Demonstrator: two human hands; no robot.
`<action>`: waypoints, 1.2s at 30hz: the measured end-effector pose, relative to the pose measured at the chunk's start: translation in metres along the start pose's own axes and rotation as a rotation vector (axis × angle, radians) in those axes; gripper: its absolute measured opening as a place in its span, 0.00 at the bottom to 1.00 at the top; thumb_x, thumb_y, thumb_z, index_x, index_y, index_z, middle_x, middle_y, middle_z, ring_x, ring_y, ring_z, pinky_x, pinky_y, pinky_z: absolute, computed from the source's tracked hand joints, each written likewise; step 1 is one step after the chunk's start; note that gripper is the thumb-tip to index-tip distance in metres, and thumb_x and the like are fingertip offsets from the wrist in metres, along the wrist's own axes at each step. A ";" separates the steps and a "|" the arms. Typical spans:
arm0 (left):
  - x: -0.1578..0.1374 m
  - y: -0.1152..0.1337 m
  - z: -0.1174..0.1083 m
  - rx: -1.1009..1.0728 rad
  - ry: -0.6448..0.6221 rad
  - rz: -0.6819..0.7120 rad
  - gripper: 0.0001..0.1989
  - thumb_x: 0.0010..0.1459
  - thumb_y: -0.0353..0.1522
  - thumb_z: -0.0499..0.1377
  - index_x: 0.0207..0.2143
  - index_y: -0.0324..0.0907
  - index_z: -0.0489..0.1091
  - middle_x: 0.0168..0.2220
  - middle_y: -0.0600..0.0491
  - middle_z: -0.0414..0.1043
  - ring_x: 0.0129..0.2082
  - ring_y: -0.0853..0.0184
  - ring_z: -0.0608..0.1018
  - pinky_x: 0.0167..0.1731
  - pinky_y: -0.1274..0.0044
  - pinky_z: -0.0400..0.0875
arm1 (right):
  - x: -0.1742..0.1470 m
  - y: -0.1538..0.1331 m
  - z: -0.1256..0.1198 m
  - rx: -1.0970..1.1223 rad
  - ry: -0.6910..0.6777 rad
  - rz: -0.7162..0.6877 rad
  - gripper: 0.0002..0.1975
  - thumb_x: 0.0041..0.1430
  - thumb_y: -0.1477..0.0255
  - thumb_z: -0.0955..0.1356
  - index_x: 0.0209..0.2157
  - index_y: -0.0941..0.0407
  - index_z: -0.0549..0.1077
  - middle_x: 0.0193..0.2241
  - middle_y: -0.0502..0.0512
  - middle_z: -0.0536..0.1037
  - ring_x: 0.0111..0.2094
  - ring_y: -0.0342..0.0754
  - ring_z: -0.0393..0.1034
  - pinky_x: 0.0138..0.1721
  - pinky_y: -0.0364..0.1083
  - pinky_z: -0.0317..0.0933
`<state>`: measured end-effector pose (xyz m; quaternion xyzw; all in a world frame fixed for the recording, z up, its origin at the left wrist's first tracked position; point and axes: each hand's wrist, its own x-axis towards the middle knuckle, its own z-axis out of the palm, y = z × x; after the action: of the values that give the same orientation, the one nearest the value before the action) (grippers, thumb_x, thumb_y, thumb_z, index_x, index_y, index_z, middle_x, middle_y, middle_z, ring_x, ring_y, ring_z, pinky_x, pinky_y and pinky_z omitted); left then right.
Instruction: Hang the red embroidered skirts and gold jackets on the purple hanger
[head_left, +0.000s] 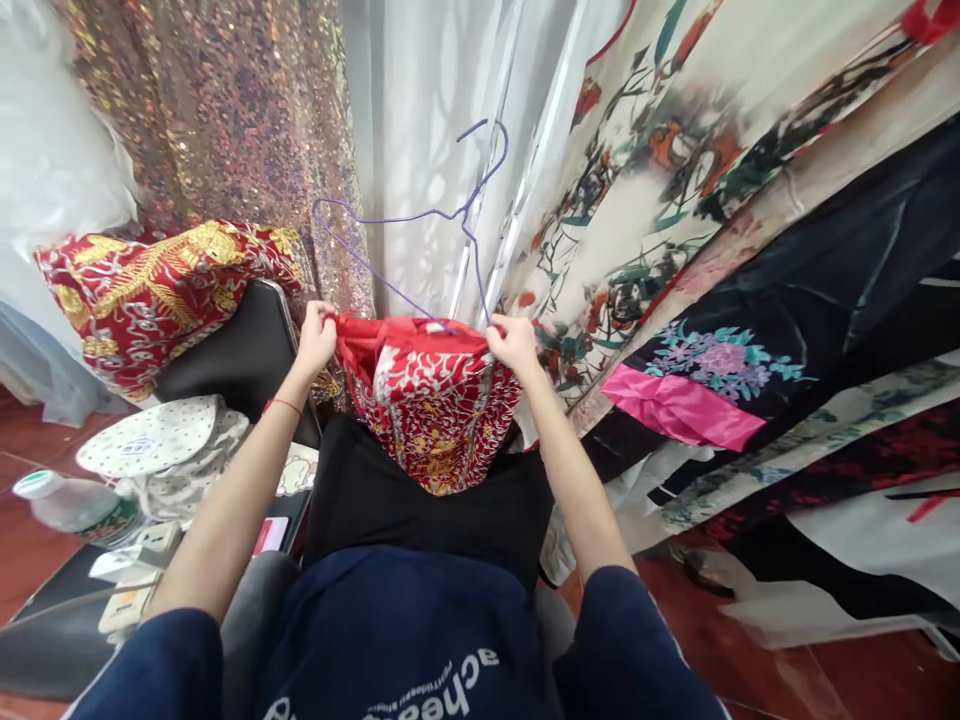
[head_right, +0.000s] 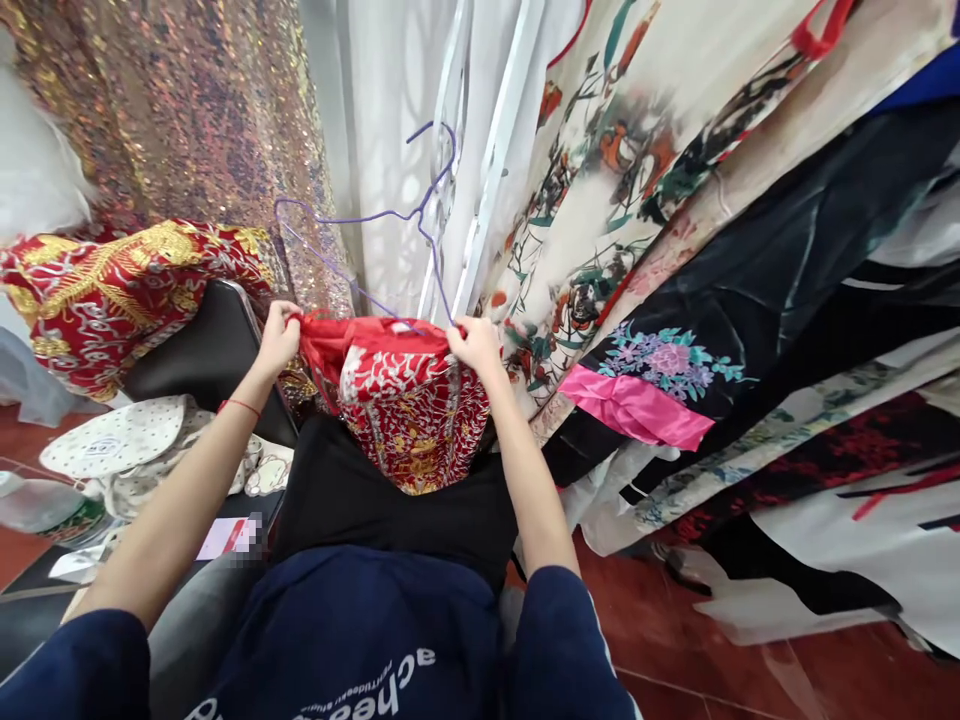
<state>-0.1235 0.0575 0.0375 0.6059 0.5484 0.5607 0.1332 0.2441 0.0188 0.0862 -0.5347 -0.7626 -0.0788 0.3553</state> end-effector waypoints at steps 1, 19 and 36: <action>-0.006 -0.002 -0.001 0.004 -0.007 -0.004 0.08 0.55 0.26 0.49 0.39 0.44 0.58 0.39 0.49 0.69 0.43 0.66 0.75 0.52 0.73 0.70 | -0.001 -0.007 0.005 -0.002 -0.003 -0.027 0.11 0.57 0.68 0.62 0.21 0.52 0.61 0.18 0.49 0.63 0.23 0.46 0.58 0.29 0.45 0.51; -0.020 0.032 0.022 -0.471 0.047 0.027 0.04 0.59 0.27 0.53 0.31 0.43 0.64 0.28 0.55 0.63 0.27 0.70 0.66 0.32 0.79 0.65 | -0.096 0.026 -0.060 0.252 -0.707 0.365 0.35 0.43 0.44 0.75 0.43 0.57 0.76 0.23 0.47 0.71 0.25 0.45 0.63 0.28 0.44 0.55; -0.030 0.082 -0.069 -0.179 -1.016 -0.122 0.27 0.60 0.55 0.53 0.39 0.40 0.74 0.21 0.53 0.69 0.23 0.64 0.74 0.26 0.74 0.69 | -0.115 -0.097 -0.092 0.389 -0.083 0.215 0.17 0.63 0.63 0.66 0.24 0.53 0.59 0.19 0.43 0.57 0.21 0.39 0.53 0.25 0.41 0.48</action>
<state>-0.1314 -0.0276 0.1082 0.7551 0.3987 0.2316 0.4661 0.2215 -0.1551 0.1071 -0.5372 -0.7160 0.1303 0.4264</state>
